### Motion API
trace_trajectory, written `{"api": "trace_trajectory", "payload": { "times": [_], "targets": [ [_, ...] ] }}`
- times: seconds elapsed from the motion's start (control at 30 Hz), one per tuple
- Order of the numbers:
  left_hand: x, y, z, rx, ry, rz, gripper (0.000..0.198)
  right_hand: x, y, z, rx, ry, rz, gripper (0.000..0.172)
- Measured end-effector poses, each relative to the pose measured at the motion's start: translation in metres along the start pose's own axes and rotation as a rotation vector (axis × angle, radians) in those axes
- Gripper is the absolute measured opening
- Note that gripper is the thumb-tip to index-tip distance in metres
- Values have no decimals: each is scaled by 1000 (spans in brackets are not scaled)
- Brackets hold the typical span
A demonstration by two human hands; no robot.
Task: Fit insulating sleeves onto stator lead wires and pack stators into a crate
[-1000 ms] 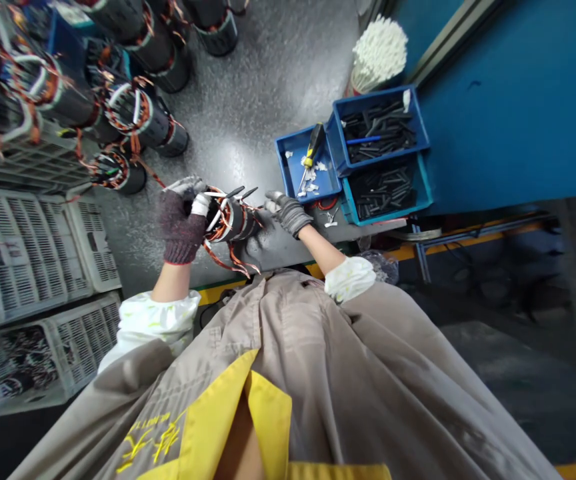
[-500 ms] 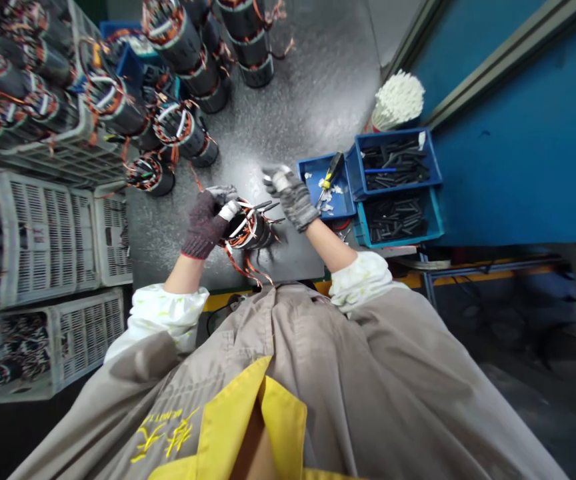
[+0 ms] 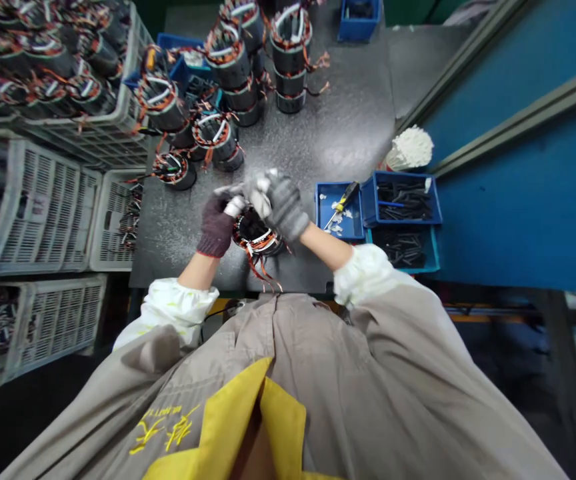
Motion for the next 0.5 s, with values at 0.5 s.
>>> {"api": "trace_trajectory", "payload": {
  "times": [0.5],
  "targets": [
    [-5, -6, 61, -111, 12, -210, 55, 28, -24, 95, -74, 104, -49, 42]
  ]
}}
Point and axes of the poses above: each hand's wrist, its own z-axis away from the middle knuckle, its own x-axis out of the palm, y = z × x, the point moved 9 cm from there along -z, towards the middle knuckle, and after that the axes turned 8 degrees about -y, right-handed, at the moved point
